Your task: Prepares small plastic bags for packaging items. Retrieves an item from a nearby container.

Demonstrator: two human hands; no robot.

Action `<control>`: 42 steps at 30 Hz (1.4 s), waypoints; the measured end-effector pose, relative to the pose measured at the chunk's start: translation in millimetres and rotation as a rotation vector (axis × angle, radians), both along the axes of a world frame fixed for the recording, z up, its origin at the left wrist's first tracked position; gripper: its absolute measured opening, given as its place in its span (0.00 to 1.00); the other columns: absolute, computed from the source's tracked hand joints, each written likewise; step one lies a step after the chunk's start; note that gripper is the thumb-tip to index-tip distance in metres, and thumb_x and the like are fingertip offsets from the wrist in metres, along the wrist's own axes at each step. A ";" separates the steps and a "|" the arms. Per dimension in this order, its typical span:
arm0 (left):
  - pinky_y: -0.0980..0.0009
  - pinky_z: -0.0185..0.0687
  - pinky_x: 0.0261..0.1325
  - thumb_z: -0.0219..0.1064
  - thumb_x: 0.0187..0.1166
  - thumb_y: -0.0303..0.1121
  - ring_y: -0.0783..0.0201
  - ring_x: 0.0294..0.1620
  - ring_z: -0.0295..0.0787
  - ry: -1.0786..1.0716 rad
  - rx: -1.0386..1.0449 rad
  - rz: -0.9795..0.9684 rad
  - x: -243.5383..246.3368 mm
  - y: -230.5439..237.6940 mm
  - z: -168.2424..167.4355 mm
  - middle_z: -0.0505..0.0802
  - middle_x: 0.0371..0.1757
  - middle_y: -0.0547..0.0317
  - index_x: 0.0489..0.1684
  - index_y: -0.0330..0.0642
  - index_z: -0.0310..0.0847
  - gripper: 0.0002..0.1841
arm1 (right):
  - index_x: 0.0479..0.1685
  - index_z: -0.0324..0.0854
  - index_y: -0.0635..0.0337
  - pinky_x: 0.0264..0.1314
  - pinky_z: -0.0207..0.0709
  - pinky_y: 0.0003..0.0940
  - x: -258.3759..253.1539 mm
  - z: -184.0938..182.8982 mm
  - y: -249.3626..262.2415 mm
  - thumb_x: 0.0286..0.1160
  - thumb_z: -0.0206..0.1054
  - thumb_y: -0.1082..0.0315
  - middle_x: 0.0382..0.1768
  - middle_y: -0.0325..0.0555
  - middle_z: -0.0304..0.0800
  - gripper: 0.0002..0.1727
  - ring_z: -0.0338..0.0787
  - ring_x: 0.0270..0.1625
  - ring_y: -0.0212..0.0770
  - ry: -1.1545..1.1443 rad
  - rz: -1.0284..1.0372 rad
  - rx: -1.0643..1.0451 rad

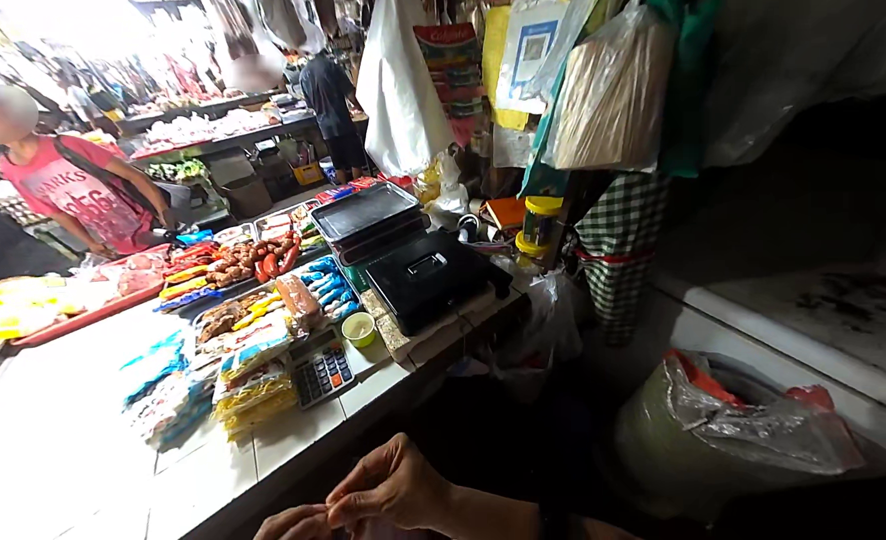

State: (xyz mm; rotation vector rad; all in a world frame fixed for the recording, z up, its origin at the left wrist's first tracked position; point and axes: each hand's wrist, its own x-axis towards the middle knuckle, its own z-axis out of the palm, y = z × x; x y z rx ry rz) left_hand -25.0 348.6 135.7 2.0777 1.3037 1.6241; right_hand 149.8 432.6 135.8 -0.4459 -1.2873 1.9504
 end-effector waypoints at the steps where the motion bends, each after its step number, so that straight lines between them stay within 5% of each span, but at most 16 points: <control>1: 0.80 0.88 0.59 0.74 0.73 0.24 0.76 0.55 0.90 -0.024 -0.008 0.025 1.1 0.2 -3.1 0.93 0.49 0.61 0.44 0.41 0.89 0.06 | 0.46 0.91 0.72 0.36 0.90 0.25 -1.4 -0.2 -2.6 0.68 0.73 0.83 0.32 0.42 0.97 0.09 0.94 0.29 0.28 0.005 -0.047 0.023; 3: 0.80 0.88 0.58 0.74 0.74 0.24 0.77 0.54 0.90 -0.061 -0.014 0.053 4.0 0.8 -7.3 0.93 0.49 0.64 0.45 0.42 0.89 0.06 | 0.54 0.85 0.75 0.37 0.90 0.25 -2.8 -0.9 -5.8 0.68 0.74 0.82 0.35 0.45 0.97 0.15 0.94 0.31 0.30 0.006 -0.120 0.115; 10: 0.78 0.90 0.56 0.77 0.70 0.25 0.78 0.51 0.91 -0.199 -0.033 0.100 11.8 -5.7 -13.4 0.93 0.51 0.75 0.49 0.51 0.89 0.13 | 0.45 0.92 0.75 0.49 0.89 0.30 -2.6 -11.4 1.0 0.64 0.76 0.82 0.40 0.60 0.95 0.11 0.96 0.42 0.41 -0.068 -0.205 0.659; 18: 0.84 0.87 0.55 0.73 0.73 0.23 0.82 0.50 0.88 -0.034 -0.132 0.125 17.8 -19.7 -9.8 0.91 0.50 0.68 0.46 0.40 0.88 0.08 | 0.42 0.89 0.77 0.42 0.85 0.27 -0.2 -14.4 -13.6 0.58 0.76 0.81 0.35 0.55 0.93 0.12 0.91 0.34 0.33 -0.106 -0.220 0.391; 23: 0.81 0.87 0.61 0.68 0.77 0.20 0.81 0.54 0.89 -0.080 -0.177 0.108 26.2 -18.2 -18.0 0.93 0.51 0.70 0.49 0.39 0.88 0.08 | 0.39 0.88 0.77 0.37 0.81 0.27 2.3 -19.0 -9.9 0.62 0.72 0.81 0.32 0.56 0.91 0.08 0.88 0.31 0.34 -0.133 -0.265 0.493; 29: 0.84 0.86 0.57 0.66 0.72 0.16 0.82 0.50 0.89 -0.047 -0.221 0.142 31.9 -18.2 -25.7 0.92 0.47 0.58 0.46 0.24 0.85 0.08 | 0.35 0.89 0.76 0.40 0.80 0.34 5.1 -32.1 -4.8 0.61 0.71 0.80 0.31 0.59 0.90 0.07 0.89 0.34 0.44 -0.190 -0.241 0.675; 37: 0.83 0.91 0.49 0.74 0.65 0.17 0.83 0.41 0.92 -0.185 -0.226 0.292 51.6 -17.6 -51.1 0.95 0.41 0.69 0.41 0.29 0.84 0.10 | 0.35 0.87 0.76 0.43 0.79 0.38 10.6 -49.6 -0.5 0.66 0.68 0.77 0.31 0.60 0.89 0.07 0.89 0.37 0.47 -0.326 -0.132 0.654; 40: 0.85 0.88 0.47 0.71 0.65 0.17 0.82 0.39 0.90 -0.077 -0.217 0.436 63.3 -15.2 -54.0 0.92 0.39 0.56 0.39 0.22 0.83 0.08 | 0.35 0.86 0.76 0.43 0.78 0.38 12.4 -50.2 4.8 0.67 0.67 0.76 0.31 0.59 0.89 0.07 0.88 0.37 0.46 -0.347 -0.114 0.592; 42: 0.84 0.84 0.48 0.70 0.70 0.19 0.73 0.41 0.88 0.082 -0.175 0.532 70.7 -13.7 -56.1 0.90 0.40 0.41 0.38 0.18 0.84 0.07 | 0.38 0.86 0.75 0.45 0.78 0.38 13.4 -48.6 10.1 0.69 0.68 0.77 0.33 0.58 0.89 0.07 0.88 0.38 0.44 -0.345 -0.060 0.473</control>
